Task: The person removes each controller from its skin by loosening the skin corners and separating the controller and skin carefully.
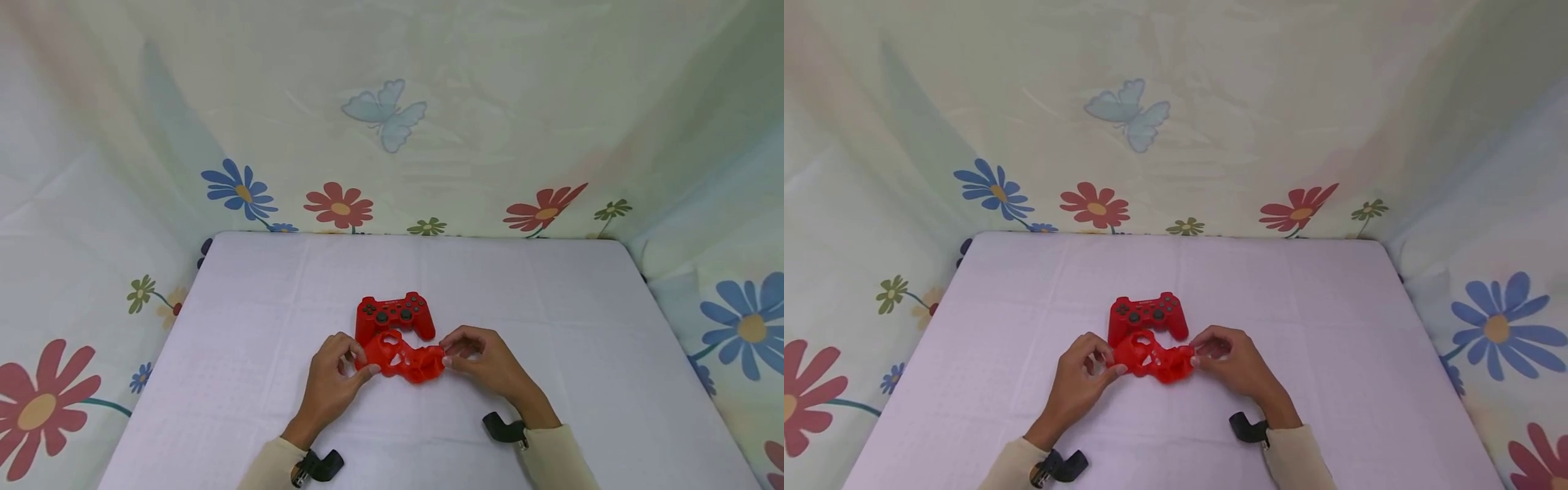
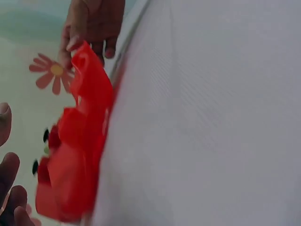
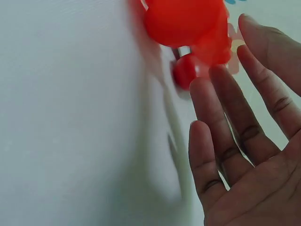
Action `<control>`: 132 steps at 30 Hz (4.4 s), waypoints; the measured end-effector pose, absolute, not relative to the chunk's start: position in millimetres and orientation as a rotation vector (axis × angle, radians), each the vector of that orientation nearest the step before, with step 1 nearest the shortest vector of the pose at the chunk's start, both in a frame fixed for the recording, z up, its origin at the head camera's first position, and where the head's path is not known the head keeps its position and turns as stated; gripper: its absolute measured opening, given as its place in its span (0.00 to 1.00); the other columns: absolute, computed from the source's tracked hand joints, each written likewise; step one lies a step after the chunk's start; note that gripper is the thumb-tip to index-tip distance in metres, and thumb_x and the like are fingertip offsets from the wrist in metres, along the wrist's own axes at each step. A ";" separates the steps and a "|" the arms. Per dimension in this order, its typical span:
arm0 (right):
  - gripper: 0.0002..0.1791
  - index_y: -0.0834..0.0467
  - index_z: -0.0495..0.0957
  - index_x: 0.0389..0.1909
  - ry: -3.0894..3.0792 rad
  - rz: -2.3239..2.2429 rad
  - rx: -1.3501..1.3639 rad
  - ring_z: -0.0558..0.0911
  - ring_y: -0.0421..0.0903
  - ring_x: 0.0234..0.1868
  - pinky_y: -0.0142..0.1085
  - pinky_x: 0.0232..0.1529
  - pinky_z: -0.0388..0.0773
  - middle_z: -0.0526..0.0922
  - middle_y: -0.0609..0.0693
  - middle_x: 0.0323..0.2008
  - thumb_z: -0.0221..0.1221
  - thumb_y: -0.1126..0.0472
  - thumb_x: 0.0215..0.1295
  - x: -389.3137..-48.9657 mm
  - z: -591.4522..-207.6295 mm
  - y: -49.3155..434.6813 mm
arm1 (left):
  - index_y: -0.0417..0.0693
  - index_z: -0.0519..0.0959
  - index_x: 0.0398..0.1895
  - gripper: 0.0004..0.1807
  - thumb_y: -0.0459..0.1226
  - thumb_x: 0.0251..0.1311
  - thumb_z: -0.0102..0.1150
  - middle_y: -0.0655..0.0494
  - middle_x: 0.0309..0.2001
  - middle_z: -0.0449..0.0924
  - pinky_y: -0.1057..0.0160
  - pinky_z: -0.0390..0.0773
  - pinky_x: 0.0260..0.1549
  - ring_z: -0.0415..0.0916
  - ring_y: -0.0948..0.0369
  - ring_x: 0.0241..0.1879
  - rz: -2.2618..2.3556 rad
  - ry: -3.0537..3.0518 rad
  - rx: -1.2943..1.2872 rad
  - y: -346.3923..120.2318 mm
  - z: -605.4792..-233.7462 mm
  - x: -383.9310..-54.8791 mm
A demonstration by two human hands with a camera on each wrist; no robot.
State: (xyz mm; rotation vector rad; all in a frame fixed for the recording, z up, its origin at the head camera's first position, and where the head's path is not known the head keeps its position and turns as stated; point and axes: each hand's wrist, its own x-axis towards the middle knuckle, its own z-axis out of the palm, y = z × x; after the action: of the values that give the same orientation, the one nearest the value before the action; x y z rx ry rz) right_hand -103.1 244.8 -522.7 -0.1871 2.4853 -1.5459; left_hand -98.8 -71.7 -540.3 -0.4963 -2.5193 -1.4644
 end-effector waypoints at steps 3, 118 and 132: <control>0.15 0.50 0.86 0.51 2.476 -1.571 -0.214 0.87 0.46 0.46 0.33 0.48 0.84 0.89 0.48 0.49 0.74 0.59 0.64 -102.3 -528.1 245.8 | 0.61 0.78 0.37 0.17 0.42 0.54 0.83 0.68 0.36 0.77 0.65 0.77 0.35 0.73 0.64 0.40 -1.435 -2.524 -0.579 -56.8 -532.9 -102.7; 0.25 0.46 0.84 0.61 2.560 -1.555 0.243 0.79 0.49 0.17 0.34 0.24 0.79 0.88 0.56 0.46 0.73 0.65 0.64 -76.6 -515.5 182.5 | 0.68 0.88 0.52 0.17 0.35 0.66 0.73 0.55 0.28 0.79 0.68 0.70 0.18 0.69 0.63 0.23 -1.792 -2.512 -0.310 -99.4 -532.1 -101.2; 0.23 0.47 0.87 0.56 2.822 -1.265 0.115 0.77 0.41 0.33 0.28 0.32 0.78 0.80 0.54 0.52 0.76 0.66 0.60 -74.4 -522.5 149.3 | 0.66 0.88 0.55 0.22 0.35 0.59 0.79 0.66 0.54 0.88 0.69 0.79 0.30 0.75 0.69 0.30 -1.305 -2.675 -0.282 -111.9 -540.1 -93.3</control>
State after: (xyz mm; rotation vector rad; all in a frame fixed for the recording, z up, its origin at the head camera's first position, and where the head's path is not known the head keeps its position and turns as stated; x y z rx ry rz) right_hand -74.4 149.3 -522.5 0.1147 2.8224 -1.2654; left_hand -93.3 -111.9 -540.1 -0.2822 -2.6746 -1.3054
